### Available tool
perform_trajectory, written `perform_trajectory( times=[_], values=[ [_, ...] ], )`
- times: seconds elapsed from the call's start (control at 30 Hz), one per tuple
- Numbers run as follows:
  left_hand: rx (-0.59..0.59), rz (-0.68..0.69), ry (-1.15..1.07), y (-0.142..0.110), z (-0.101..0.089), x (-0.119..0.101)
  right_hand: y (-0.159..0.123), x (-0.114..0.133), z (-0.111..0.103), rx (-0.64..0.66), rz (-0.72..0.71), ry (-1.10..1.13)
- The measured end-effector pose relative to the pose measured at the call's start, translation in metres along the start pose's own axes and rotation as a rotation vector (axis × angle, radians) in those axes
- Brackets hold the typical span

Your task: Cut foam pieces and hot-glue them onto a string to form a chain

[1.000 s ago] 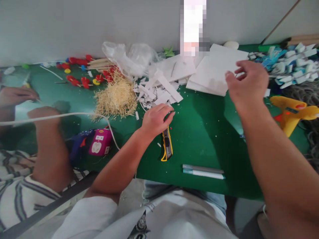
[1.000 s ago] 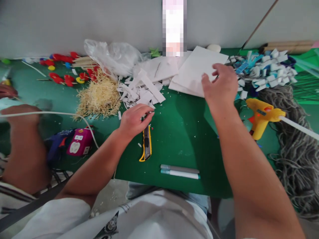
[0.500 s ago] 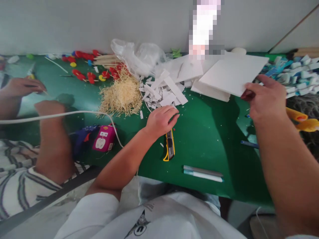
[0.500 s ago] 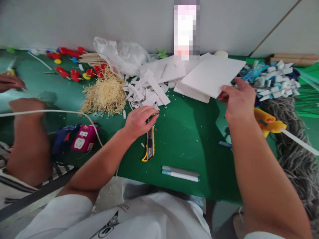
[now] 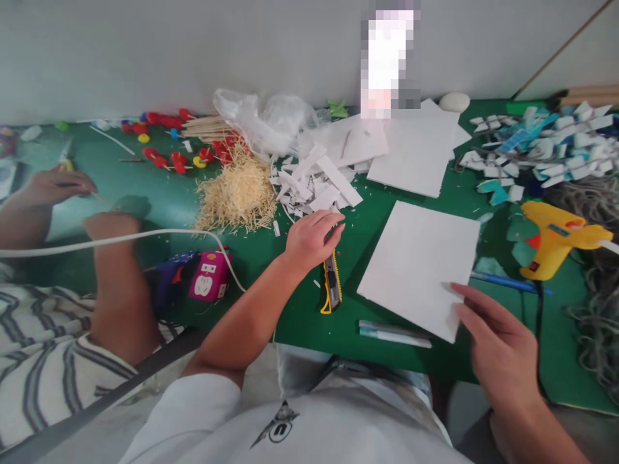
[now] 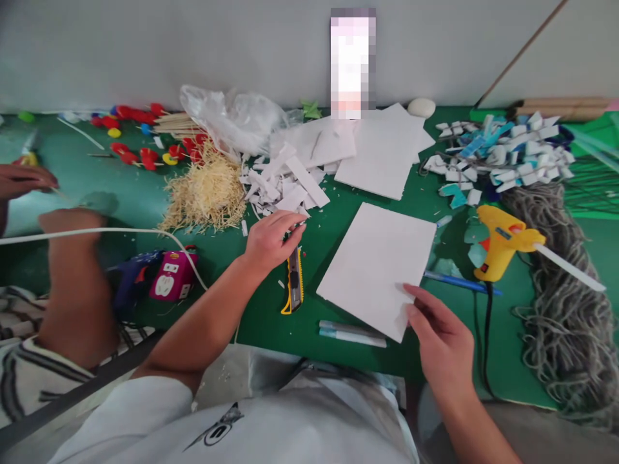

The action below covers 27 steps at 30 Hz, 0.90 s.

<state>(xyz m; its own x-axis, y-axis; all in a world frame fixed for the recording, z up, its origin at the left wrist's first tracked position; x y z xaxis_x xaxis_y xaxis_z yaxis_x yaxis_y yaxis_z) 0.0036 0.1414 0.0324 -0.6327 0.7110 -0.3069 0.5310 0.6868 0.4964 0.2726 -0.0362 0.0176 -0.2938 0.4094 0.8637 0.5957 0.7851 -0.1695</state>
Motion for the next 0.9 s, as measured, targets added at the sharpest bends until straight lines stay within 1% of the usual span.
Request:
perform_trajectory(
  times=[0.07, 0.13, 0.27, 0.33, 0.43, 0.5, 0.57, 0.63, 0.7, 0.8, 0.83, 0.9],
  values=[
    [0.011, -0.010, -0.015, 0.000, 0.001, 0.000, 0.004, 0.007, 0.007, 0.099, -0.095, -0.091],
    [0.036, -0.029, -0.027, 0.000, 0.002, 0.000, 0.009, 0.016, 0.015, 0.181, -0.221, -0.185],
    [0.112, -0.096, -0.024, 0.001, 0.008, 0.003, 0.010, 0.027, 0.027, 0.253, -0.467, -0.346],
    [0.157, -0.145, -0.004, 0.002, 0.011, 0.006, 0.006, 0.029, 0.031, 0.251, -0.574, -0.407],
    [0.222, -0.239, 0.053, 0.001, 0.009, 0.009, -0.005, 0.033, 0.034, 0.199, -0.726, -0.475],
    [0.272, -0.301, 0.105, -0.002, 0.004, 0.008, -0.015, 0.036, 0.038, 0.176, -0.830, -0.501],
    [0.331, -0.345, 0.151, -0.009, -0.005, 0.001, -0.024, 0.039, 0.044, 0.171, -0.917, -0.522],
    [0.389, -0.365, 0.179, -0.017, -0.015, -0.011, -0.027, 0.042, 0.050, 0.168, -0.971, -0.542],
    [0.453, -0.378, 0.196, -0.027, -0.025, -0.025, -0.023, 0.047, 0.054, 0.158, -0.990, -0.561],
    [0.686, -0.465, 0.258, -0.047, -0.024, -0.038, -0.004, 0.055, 0.061, 0.149, -0.974, -0.592],
    [0.745, -0.486, 0.257, -0.053, -0.022, -0.042, 0.004, 0.057, 0.064, 0.150, -0.964, -0.606],
    [0.816, -0.524, 0.247, -0.061, -0.017, -0.049, 0.022, 0.058, 0.072, 0.164, -0.937, -0.642]
  ],
)
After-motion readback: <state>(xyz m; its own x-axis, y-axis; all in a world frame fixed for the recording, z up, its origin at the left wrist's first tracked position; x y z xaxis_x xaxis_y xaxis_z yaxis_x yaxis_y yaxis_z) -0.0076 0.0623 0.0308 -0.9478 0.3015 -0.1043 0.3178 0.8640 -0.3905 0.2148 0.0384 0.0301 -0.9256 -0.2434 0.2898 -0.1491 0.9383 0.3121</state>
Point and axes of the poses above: each hand's wrist, its own y-axis towards the middle knuckle, its own z-axis out of the palm, x = y × z, the point moved 9 cm from there along y, towards the middle knuckle, and after that the axes turned 1 degree about z, right-handed, at the moved point
